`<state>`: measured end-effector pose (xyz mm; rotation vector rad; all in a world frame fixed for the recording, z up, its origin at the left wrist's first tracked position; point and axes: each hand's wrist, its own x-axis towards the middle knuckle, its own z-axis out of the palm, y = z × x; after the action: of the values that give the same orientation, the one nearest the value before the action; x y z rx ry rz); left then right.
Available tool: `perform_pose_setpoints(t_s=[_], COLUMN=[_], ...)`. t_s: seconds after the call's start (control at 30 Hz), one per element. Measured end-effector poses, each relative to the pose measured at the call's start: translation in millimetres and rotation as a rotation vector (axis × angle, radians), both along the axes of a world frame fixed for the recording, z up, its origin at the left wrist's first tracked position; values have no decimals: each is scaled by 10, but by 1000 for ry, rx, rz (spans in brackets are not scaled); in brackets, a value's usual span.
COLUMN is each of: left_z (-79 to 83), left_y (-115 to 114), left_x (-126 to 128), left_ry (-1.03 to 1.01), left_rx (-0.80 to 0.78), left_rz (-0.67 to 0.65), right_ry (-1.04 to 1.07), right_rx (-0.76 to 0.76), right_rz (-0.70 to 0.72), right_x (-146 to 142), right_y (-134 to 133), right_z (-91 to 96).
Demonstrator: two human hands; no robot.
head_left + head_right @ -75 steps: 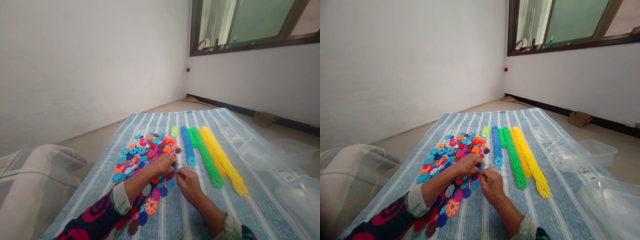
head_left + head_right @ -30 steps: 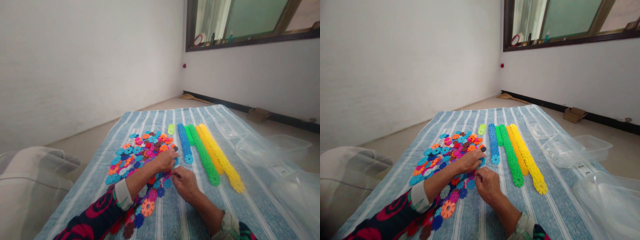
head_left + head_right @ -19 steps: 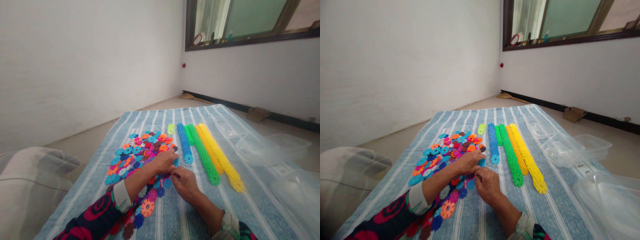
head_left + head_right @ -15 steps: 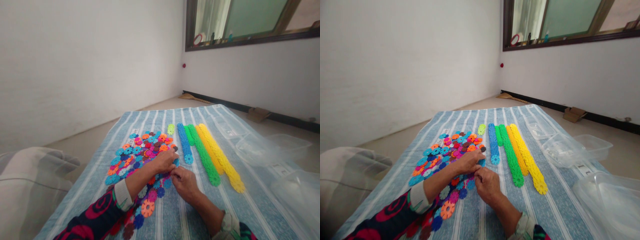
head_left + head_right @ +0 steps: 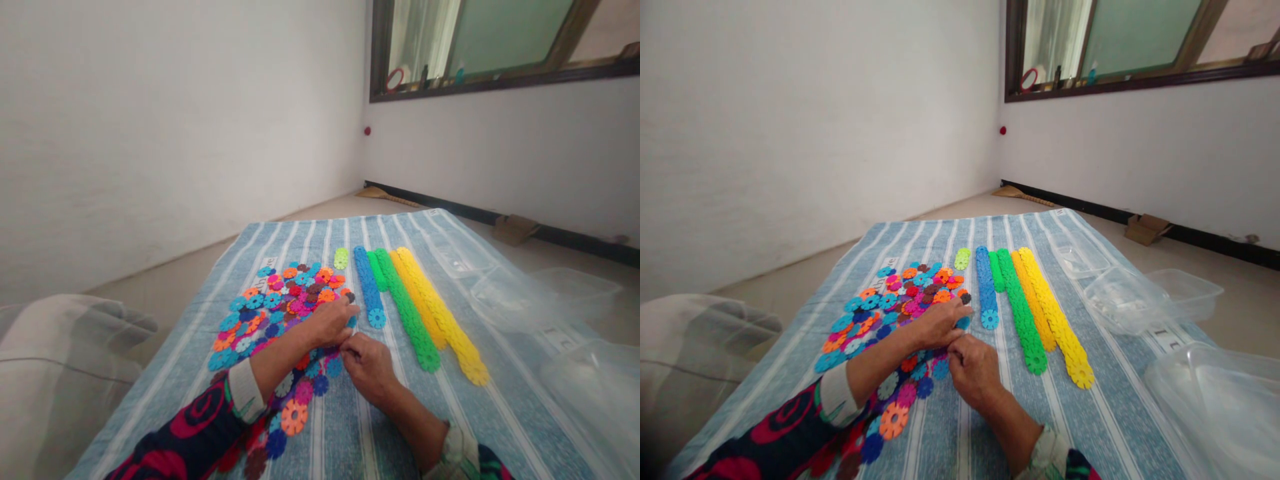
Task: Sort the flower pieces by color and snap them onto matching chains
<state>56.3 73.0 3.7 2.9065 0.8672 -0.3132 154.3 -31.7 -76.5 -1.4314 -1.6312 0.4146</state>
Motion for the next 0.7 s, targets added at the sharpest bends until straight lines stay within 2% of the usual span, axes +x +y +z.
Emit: perform_pose_setpoints(t_s=[0.7], left_z=[-141], left_y=[248], left_x=[61], left_ry=[-33], left_rx=[-65], left_rz=[-124], right_ry=[-46], right_rx=[-48], right_rz=[7], right_x=[9], right_y=[-24], right_z=[56])
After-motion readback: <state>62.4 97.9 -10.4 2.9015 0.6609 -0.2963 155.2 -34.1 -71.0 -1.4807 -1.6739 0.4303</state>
